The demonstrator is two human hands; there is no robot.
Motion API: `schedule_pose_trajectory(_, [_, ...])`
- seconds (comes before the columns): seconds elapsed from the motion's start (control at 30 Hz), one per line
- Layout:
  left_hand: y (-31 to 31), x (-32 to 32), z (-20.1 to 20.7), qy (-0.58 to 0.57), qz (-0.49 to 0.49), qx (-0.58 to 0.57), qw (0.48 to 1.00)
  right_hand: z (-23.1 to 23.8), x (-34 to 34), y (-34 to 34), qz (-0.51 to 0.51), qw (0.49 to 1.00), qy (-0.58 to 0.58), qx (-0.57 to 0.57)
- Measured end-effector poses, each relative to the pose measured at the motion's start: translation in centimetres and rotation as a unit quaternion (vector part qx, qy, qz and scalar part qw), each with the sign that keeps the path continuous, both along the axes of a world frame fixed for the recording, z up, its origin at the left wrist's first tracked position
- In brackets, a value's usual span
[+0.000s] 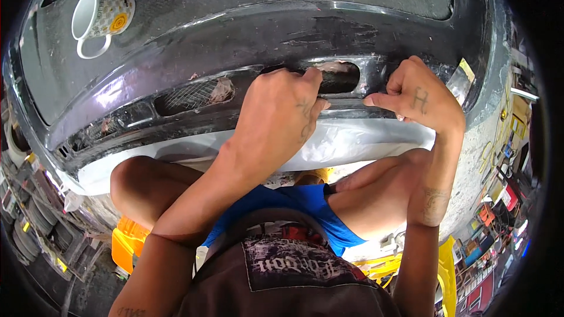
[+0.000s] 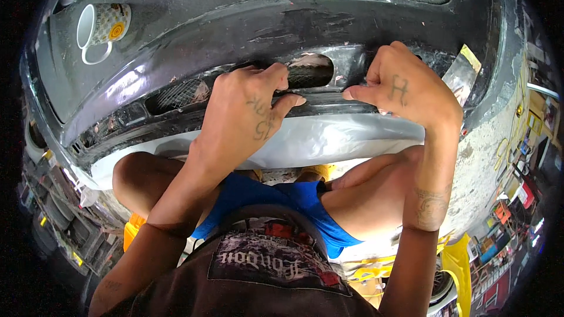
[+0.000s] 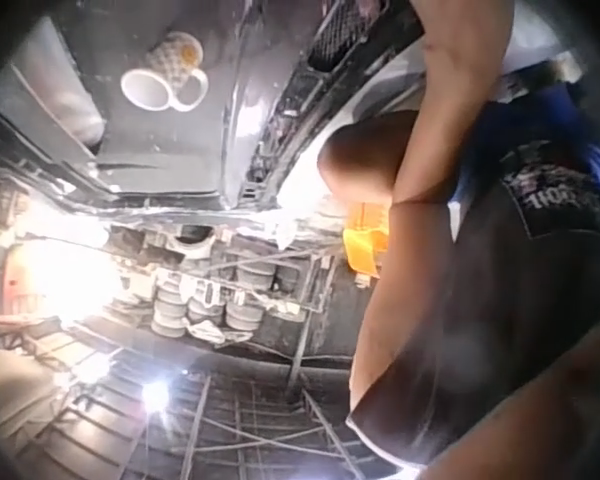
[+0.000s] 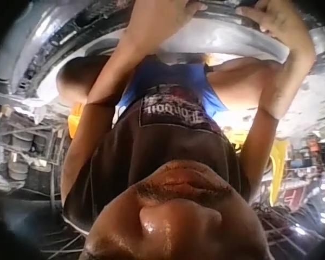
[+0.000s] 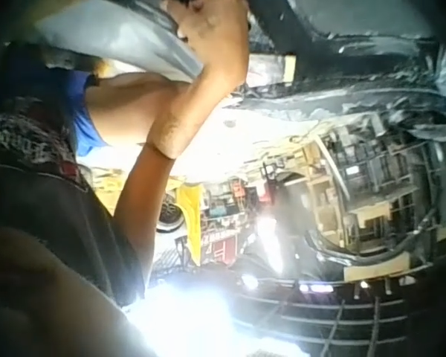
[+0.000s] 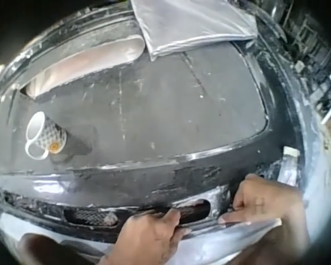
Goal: Applying and smoothing body filler on a car hood part.
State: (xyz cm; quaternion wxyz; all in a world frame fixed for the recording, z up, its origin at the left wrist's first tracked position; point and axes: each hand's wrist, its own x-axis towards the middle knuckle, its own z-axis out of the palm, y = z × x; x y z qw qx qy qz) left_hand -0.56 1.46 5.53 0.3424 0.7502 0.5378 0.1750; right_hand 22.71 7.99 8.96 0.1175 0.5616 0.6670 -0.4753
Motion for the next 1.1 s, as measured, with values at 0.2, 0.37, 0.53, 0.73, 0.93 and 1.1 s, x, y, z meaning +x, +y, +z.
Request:
schedule_pose_trajectory(0.2, [0.2, 0.3, 0.3, 0.008, -0.008, -0.006, 1.000, -0.2, 0.8, -0.4, -0.017, 1.000, -0.014, 0.020])
schedule_pose_trajectory(0.37, [0.3, 0.2, 0.3, 0.011, -0.015, -0.005, 1.000, 0.2, 0.3, 0.0, 0.012, 0.999, -0.032, 0.000])
schedule_pose_trajectory(0.53, [0.4, 0.1, 0.2, 0.023, -0.018, -0.010, 1.000, -0.8, 1.1, -0.4, 0.025, 0.998, 0.021, 0.049])
schedule_pose_trajectory(0.73, [0.3, 0.2, 0.3, 0.035, -0.018, -0.008, 0.999, -0.5, 1.0, -0.5, 0.020, 0.998, 0.027, 0.057])
schedule_pose_trajectory(0.93, [0.2, 0.2, 0.3, 0.043, -0.020, -0.006, 0.999, -0.9, 1.3, -0.9, 0.022, 0.993, 0.037, 0.112])
schedule_pose_trajectory(1.1, [0.2, 0.0, 0.4, 0.029, -0.018, -0.005, 0.999, 0.0, 1.1, -1.1, 0.008, 0.997, -0.024, 0.079])
